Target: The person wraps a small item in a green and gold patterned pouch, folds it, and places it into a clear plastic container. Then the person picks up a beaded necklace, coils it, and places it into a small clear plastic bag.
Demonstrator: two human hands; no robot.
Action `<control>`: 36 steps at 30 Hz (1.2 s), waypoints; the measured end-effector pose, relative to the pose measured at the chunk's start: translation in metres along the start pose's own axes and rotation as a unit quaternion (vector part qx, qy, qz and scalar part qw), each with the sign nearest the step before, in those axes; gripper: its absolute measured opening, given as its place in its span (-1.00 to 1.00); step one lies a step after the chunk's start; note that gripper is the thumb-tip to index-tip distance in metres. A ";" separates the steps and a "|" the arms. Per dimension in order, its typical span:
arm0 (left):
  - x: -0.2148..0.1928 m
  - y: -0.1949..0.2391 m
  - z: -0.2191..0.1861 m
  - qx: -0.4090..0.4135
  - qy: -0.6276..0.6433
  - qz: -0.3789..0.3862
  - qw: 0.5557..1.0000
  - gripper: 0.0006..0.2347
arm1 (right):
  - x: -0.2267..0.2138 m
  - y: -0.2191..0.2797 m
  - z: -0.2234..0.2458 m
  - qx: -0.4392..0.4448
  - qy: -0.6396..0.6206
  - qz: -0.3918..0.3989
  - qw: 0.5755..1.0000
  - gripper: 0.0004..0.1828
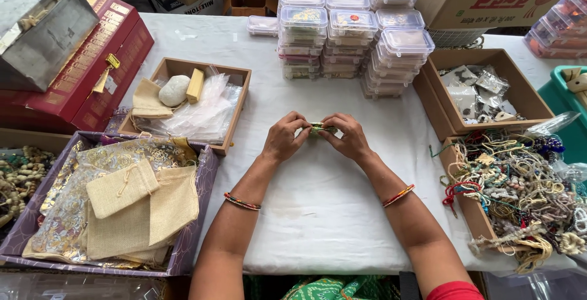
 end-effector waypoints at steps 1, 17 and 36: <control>0.000 0.000 0.001 0.000 -0.001 0.001 1.000 -0.92 | 0.000 0.000 0.001 0.000 -0.001 -0.001 1.000 -0.83; 0.026 0.001 0.034 -0.081 0.205 -0.035 0.975 -0.87 | 0.001 0.007 -0.034 0.089 -0.260 -0.074 0.959 -0.89; 0.046 0.000 0.051 -0.171 0.259 0.065 0.948 -0.81 | 0.009 -0.011 0.037 0.065 0.018 -0.034 0.997 -0.89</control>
Point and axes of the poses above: each hand's wrist, its own y-axis away from the middle knuckle, its own x-axis out of the palm, z = x × y, the point moved 7 cm from there along -y, towards the middle knuckle, and after that the axes turned 13 degrees about -y, right-handed, at the moved point
